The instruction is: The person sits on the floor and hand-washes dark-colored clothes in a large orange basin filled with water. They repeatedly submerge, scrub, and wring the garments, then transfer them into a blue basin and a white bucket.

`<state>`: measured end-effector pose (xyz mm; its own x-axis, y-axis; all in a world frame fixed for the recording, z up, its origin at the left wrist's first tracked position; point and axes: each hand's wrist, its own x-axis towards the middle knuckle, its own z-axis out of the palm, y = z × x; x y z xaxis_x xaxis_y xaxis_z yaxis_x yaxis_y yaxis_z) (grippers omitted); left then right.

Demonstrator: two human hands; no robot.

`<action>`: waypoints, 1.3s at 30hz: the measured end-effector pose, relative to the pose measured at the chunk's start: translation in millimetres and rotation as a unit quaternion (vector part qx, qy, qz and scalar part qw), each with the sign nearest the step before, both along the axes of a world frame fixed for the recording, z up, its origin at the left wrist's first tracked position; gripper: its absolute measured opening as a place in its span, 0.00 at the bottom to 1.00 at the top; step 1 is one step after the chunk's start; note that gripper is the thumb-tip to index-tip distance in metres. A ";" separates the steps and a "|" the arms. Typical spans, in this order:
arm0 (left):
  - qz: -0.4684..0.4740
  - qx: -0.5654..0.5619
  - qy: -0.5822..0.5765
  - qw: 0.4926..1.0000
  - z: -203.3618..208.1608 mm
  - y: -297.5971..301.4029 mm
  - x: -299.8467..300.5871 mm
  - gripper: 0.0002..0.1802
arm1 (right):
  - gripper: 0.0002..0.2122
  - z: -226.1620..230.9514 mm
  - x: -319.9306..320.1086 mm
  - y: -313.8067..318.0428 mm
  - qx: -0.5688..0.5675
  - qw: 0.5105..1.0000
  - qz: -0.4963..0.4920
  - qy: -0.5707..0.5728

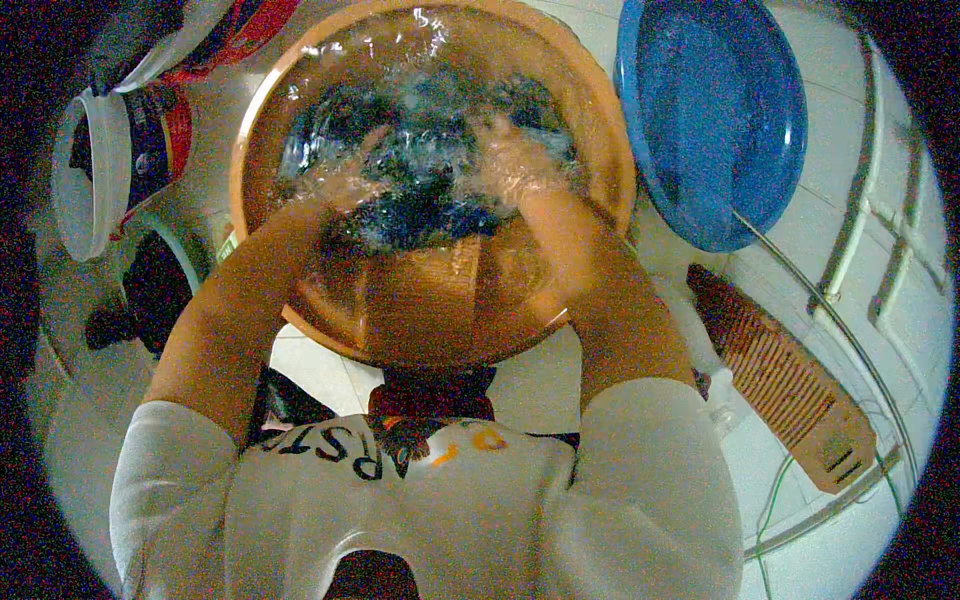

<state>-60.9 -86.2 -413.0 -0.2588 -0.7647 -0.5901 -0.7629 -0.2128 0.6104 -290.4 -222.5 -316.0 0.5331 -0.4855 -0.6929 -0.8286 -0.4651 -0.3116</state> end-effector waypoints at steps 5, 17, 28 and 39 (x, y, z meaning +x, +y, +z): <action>-0.037 -0.057 0.016 0.998 -2.4 -26.6 14.3 0.34 | 0.28 -75.6 -13.5 -38.7 0.006 0.989 -0.044 -0.141; -0.044 0.006 -0.153 0.987 134.0 0.4 -6.6 0.23 | 0.47 31.9 -33.7 48.7 -0.061 0.980 -0.146 0.118; 0.044 -0.141 -0.158 0.976 353.6 51.3 -5.5 0.23 | 0.18 182.5 -53.6 44.7 -0.013 0.918 -0.301 -0.260; 0.143 -0.164 -0.128 0.968 385.2 121.7 -11.5 0.20 | 0.09 489.0 9.5 58.0 -0.023 0.859 -0.321 -0.397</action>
